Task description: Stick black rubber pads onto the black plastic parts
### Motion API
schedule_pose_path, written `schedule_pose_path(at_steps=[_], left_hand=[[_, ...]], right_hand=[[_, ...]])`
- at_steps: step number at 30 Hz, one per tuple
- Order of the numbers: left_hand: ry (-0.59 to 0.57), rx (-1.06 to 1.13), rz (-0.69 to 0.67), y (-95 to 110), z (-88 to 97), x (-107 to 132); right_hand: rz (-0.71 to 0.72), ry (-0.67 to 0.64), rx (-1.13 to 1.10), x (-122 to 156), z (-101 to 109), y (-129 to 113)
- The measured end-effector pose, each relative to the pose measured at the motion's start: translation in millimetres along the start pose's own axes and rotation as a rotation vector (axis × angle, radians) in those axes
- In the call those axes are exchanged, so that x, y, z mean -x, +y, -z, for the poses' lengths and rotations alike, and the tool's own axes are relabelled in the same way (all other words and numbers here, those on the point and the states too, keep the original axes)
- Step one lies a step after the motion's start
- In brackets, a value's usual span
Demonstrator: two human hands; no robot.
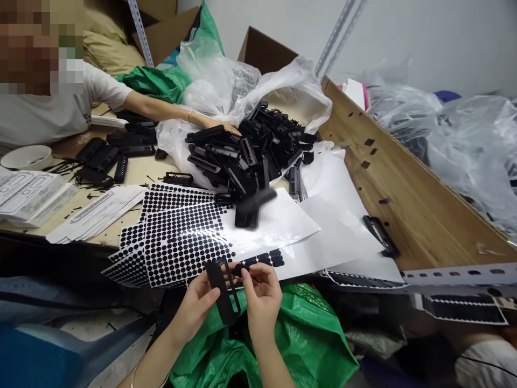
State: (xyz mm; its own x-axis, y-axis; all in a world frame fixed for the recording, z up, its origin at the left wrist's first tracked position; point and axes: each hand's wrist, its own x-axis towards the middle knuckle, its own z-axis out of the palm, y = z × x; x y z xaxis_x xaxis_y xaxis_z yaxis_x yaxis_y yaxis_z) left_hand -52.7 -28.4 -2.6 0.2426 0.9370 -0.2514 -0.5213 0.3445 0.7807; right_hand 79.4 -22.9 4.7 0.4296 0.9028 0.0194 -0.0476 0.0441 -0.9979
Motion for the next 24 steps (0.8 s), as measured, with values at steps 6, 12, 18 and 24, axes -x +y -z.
schedule_pose_path(at_steps=[6, 12, 18, 24], left_hand=[[-0.004, -0.012, 0.058, 3, 7.2, 5], [-0.022, 0.063, 0.182, -8, 8.1, -1], [0.075, 0.081, 0.145, -14, -5.1, -12], [0.085, 0.145, 0.187, -5, -7.8, 2]], right_hand=[[0.232, -0.298, 0.332, -12, 22, -8], [0.366, -0.298, 0.421, -21, 31, -3], [0.316, -0.213, 0.327, -21, 26, -2], [0.301, -0.199, 0.205, -10, 33, -8]])
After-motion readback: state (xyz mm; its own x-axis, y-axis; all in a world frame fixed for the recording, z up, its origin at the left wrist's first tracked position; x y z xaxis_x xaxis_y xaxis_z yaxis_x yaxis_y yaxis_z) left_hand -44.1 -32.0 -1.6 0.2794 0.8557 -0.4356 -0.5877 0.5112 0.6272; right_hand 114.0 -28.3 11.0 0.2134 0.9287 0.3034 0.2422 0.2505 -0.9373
